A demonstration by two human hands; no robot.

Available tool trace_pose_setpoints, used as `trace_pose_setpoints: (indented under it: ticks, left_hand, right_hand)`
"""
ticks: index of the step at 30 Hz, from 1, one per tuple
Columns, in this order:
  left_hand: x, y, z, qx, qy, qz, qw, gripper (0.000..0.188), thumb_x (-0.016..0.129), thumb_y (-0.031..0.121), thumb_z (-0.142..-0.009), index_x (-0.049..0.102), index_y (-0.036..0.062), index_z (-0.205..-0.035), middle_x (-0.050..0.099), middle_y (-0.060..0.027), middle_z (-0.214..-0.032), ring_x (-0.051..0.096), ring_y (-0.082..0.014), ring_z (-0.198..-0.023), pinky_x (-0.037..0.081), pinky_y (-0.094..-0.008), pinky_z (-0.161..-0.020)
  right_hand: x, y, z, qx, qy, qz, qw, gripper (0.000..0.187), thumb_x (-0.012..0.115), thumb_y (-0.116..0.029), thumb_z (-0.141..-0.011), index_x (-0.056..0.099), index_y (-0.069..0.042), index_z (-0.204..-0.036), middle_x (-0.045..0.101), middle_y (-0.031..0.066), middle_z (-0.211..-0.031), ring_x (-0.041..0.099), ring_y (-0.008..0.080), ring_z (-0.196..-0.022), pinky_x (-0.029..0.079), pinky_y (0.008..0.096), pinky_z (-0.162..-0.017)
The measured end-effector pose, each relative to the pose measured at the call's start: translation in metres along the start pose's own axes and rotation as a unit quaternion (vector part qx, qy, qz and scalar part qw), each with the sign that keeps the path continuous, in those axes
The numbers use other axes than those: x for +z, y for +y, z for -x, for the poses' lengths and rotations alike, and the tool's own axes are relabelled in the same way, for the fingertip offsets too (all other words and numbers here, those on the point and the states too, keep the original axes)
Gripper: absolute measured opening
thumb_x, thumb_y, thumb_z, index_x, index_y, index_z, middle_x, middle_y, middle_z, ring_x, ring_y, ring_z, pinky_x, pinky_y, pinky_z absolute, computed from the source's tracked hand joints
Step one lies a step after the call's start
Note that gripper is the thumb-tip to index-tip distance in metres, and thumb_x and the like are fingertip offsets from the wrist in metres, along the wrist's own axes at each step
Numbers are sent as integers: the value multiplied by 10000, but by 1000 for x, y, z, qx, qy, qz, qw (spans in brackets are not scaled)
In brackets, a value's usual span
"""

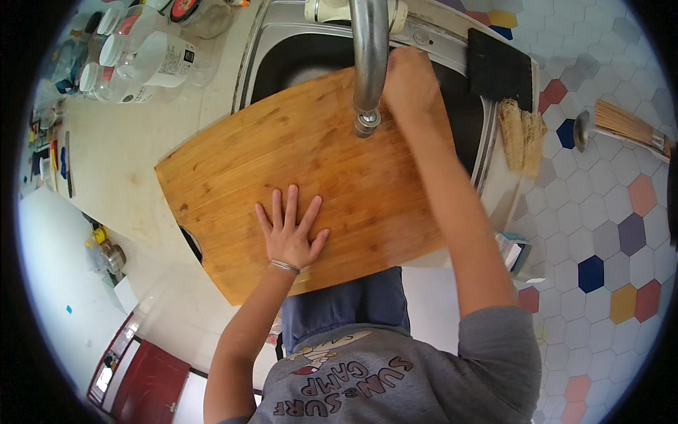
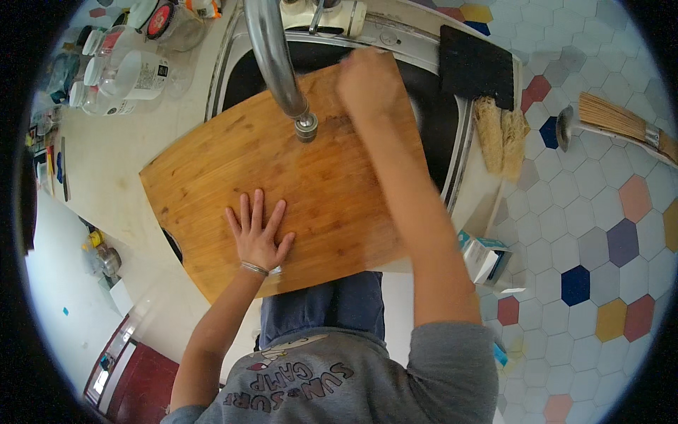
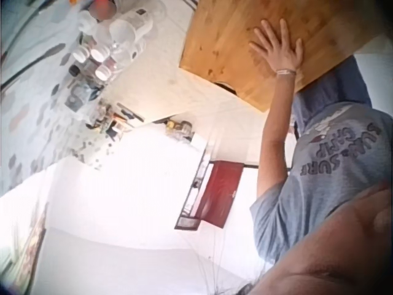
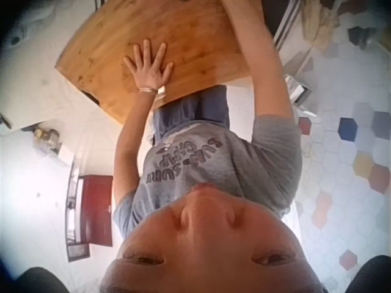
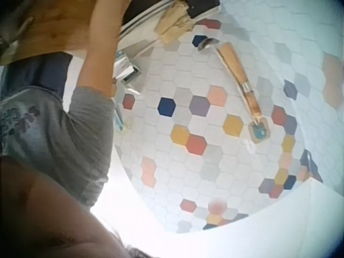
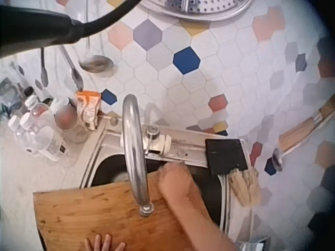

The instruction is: The person cleans a wooden cutting board in a kitchen sink. They scrub the board with a steel wool pad under running water, rinsing it thoroughly. The person then uses a brush to scrub the board further before rinsing it again.

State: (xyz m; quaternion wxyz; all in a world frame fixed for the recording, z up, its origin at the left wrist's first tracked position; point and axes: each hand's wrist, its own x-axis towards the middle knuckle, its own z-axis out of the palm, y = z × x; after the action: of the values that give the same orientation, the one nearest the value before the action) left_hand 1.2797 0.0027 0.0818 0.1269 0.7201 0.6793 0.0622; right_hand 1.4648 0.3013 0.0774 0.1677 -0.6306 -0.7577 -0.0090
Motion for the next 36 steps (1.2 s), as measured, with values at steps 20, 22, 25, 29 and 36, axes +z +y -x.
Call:
trace_pose_setpoints:
  ticks: [20, 22, 25, 29, 36]
  left_hand:
    - [-4, 2, -4, -1, -5, 5, 1000, 618, 592, 484, -829, 509, 255, -1397, 272, -160, -1559, 192, -414, -1441, 46, -650, -1123]
    - [-2, 1, -3, -1, 0, 2, 1000, 619, 591, 485, -829, 509, 255, -1397, 272, -160, -1559, 194, -414, -1440, 46, -649, -1124]
    - [-3, 1, 1, -2, 2, 5, 1000, 619, 589, 485, -829, 508, 257, -1398, 273, -159, -1558, 195, -414, -1440, 46, -650, -1124]
    - [-3, 2, -4, 4, 10, 7, 1000, 616, 591, 481, -828, 510, 258, -1397, 276, -158, -1557, 195, -414, -1440, 47, -652, -1124]
    - [-4, 4, -5, 5, 7, 7, 1000, 619, 600, 477, -819, 519, 247, -1389, 277, -156, -1556, 196, -408, -1440, 47, -653, -1124]
  right_hand:
    - [-10, -36, 24, 45, 52, -86, 994, 194, 637, -231, -866, 643, -38, -845, 621, 132, -898, 639, 311, -853, 541, 432, -709]
    - [-7, -37, 26, -10, 30, -76, 997, 193, 635, -221, -863, 646, -30, -834, 629, 138, -907, 645, 300, -842, 545, 424, -683]
    - [-8, 21, -13, 89, 16, 27, 996, 210, 618, -229, -875, 656, -27, -836, 639, 138, -925, 649, 292, -829, 550, 414, -652]
    - [1, -6, 4, 62, 57, 15, 996, 219, 609, -240, -884, 654, -34, -826, 628, 146, -910, 642, 297, -855, 543, 407, -651]
    - [-1, 45, -25, 94, 80, 41, 992, 229, 523, -209, -905, 648, -51, -795, 638, 120, -796, 659, 273, -722, 539, 421, -550]
